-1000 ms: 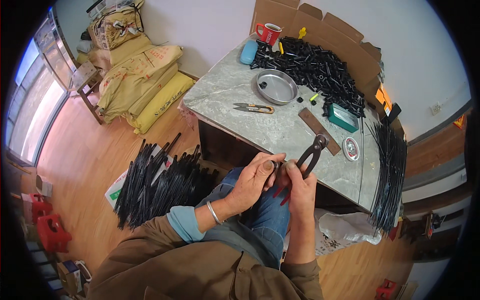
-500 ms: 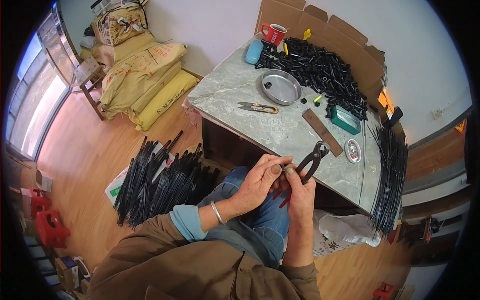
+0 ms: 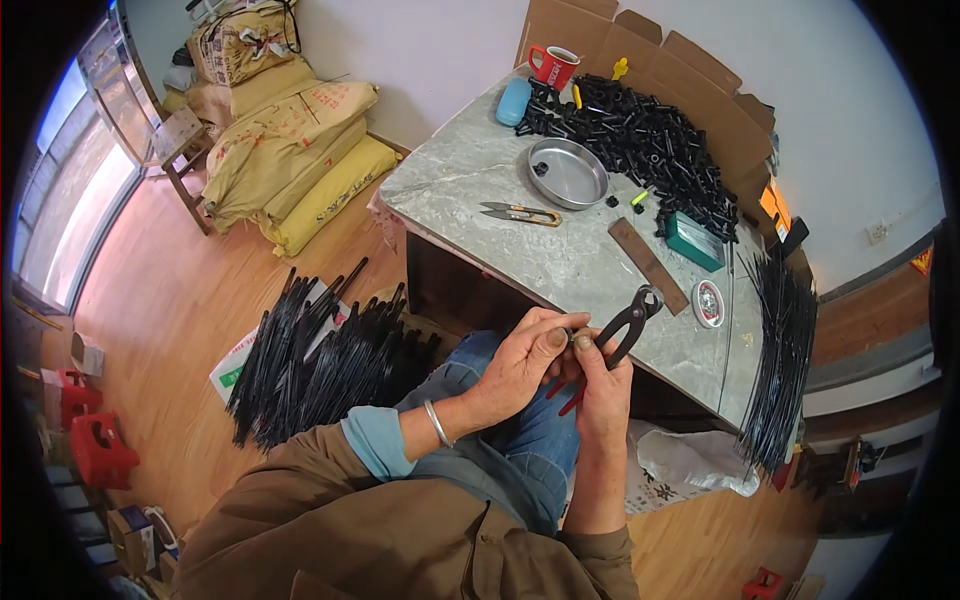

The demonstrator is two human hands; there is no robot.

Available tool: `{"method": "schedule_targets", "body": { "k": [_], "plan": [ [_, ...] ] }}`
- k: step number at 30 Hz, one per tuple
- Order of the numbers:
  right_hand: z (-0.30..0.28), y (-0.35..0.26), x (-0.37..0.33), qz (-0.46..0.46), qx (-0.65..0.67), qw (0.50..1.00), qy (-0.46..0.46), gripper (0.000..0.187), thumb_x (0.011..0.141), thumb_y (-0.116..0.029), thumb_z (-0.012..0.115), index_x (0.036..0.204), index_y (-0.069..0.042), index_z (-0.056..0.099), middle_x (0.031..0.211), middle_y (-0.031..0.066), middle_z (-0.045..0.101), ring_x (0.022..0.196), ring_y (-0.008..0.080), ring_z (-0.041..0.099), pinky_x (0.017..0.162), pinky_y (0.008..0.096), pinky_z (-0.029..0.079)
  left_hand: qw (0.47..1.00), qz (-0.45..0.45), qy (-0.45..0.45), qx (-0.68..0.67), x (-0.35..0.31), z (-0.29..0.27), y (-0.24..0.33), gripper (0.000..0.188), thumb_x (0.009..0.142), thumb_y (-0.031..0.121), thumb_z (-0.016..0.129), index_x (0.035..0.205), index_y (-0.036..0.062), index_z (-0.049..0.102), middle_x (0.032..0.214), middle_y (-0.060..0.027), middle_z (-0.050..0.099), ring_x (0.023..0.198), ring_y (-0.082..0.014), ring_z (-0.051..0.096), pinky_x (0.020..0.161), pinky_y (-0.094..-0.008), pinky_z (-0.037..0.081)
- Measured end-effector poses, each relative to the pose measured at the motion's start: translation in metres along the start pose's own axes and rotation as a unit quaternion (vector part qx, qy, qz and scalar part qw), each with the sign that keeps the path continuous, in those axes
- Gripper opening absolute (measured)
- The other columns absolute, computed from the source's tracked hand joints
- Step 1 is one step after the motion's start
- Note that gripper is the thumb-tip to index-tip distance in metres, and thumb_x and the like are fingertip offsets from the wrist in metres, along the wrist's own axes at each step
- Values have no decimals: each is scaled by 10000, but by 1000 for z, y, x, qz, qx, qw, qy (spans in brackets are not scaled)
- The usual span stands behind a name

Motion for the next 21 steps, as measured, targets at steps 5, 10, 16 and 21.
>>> {"method": "schedule_targets", "body": {
  "k": [5, 10, 16, 21],
  "plan": [
    [-5, 3, 0, 3, 24, 1000, -8, 152, 934, -131, 570, 956, 17, 602, 740, 46, 586, 635, 128, 560, 565, 251, 432, 1000, -5, -9, 21, 0, 1, 1, 466, 1029, 371, 370, 1282, 16, 535, 1033, -23, 453, 762, -61, 455, 686, -203, 422],
    [-4, 5, 0, 21, 40, 999, -6, 145, 933, -124, 562, 950, 13, 603, 759, 50, 591, 645, 138, 565, 589, 270, 462, 999, -3, -11, 46, 0, 1, 0, 467, 1032, 368, 358, 1296, 21, 523, 1053, -28, 461, 799, -69, 474, 710, -210, 430],
    [-5, 6, 0, 28, 48, 998, 1, 131, 930, -115, 558, 940, 8, 604, 763, 52, 592, 640, 140, 561, 600, 281, 477, 1000, -11, -15, 14, 0, 2, -3, 455, 1033, 354, 362, 1302, 23, 517, 1071, -30, 454, 805, -71, 474, 721, -213, 433],
    [-7, 8, -1, 22, 57, 998, 6, 127, 929, -114, 562, 941, 3, 610, 766, 52, 593, 632, 132, 544, 595, 276, 472, 1000, -7, -17, 13, 0, 3, -3, 455, 1033, 353, 364, 1305, 20, 513, 1052, -25, 454, 809, -69, 472, 723, -219, 430]
  ]
}}
Point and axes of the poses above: each hand's wrist, its own x-axis towards the middle knuckle, its own z-axis out of the palm, y = z × x, the point moved 7 cm from there along x, towards the middle knuckle
